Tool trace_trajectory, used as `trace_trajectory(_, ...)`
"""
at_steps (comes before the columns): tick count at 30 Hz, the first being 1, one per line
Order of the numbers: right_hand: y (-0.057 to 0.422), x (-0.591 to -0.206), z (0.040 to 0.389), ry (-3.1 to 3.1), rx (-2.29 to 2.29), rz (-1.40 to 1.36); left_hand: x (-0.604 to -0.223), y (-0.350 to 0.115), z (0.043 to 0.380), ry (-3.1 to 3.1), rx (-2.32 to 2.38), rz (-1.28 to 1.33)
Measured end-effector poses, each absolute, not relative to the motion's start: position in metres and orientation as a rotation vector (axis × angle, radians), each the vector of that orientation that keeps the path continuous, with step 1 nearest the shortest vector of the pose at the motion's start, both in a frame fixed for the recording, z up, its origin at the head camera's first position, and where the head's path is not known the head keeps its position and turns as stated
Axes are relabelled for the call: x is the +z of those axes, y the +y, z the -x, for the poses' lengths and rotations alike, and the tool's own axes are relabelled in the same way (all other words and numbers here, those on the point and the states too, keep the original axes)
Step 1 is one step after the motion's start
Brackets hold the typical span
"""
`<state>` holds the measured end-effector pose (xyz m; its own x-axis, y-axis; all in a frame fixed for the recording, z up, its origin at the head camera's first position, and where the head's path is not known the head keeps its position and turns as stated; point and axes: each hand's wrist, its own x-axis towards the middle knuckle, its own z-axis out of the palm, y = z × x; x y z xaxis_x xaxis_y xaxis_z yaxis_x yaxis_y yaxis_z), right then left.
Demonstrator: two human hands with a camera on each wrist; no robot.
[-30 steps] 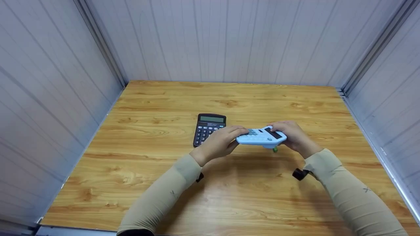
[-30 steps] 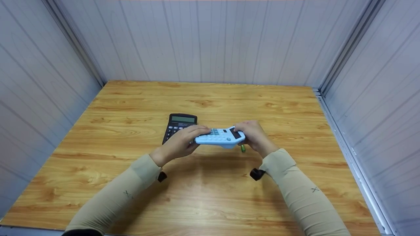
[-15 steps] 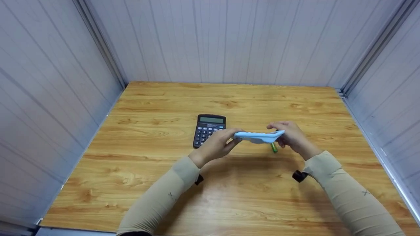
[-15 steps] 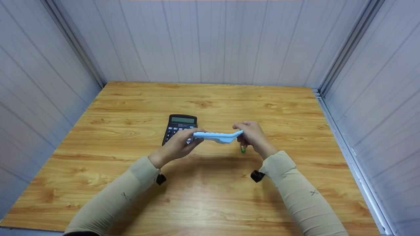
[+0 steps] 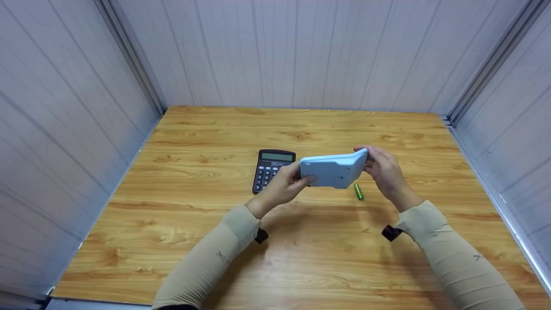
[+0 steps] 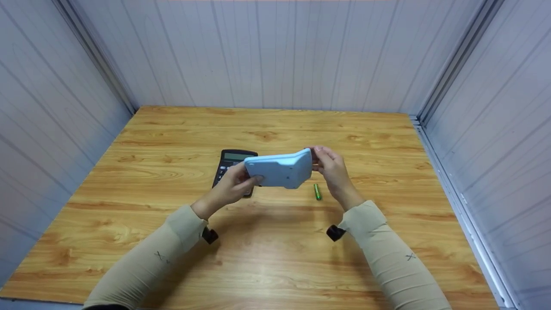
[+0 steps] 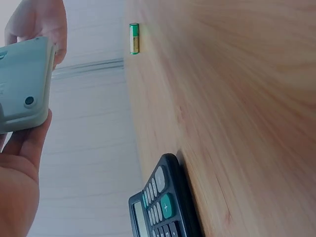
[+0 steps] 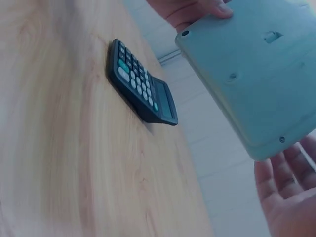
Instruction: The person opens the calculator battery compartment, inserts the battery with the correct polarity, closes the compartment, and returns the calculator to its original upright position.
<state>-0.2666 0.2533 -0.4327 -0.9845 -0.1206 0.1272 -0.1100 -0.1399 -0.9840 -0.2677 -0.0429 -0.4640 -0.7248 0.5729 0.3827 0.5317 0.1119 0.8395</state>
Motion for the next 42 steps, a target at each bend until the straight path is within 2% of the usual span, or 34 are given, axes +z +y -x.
trace_trajectory(12, 0.243, -0.433, 0.259, 2.110, -2.341, 0.414, -0.464, -0.054, 0.276, 2.145, 1.871, -0.898)
trace_trajectory(23, 0.236, -0.436, 0.257, 2.342, -2.164, 0.363, -0.469, -0.059, 0.277, 2.068, 1.927, -0.823)
trace_trajectory(42, 0.224, -0.444, 0.257, 2.467, -2.123, 0.287, -0.471, -0.057, 0.276, 1.964, 2.056, -0.699)
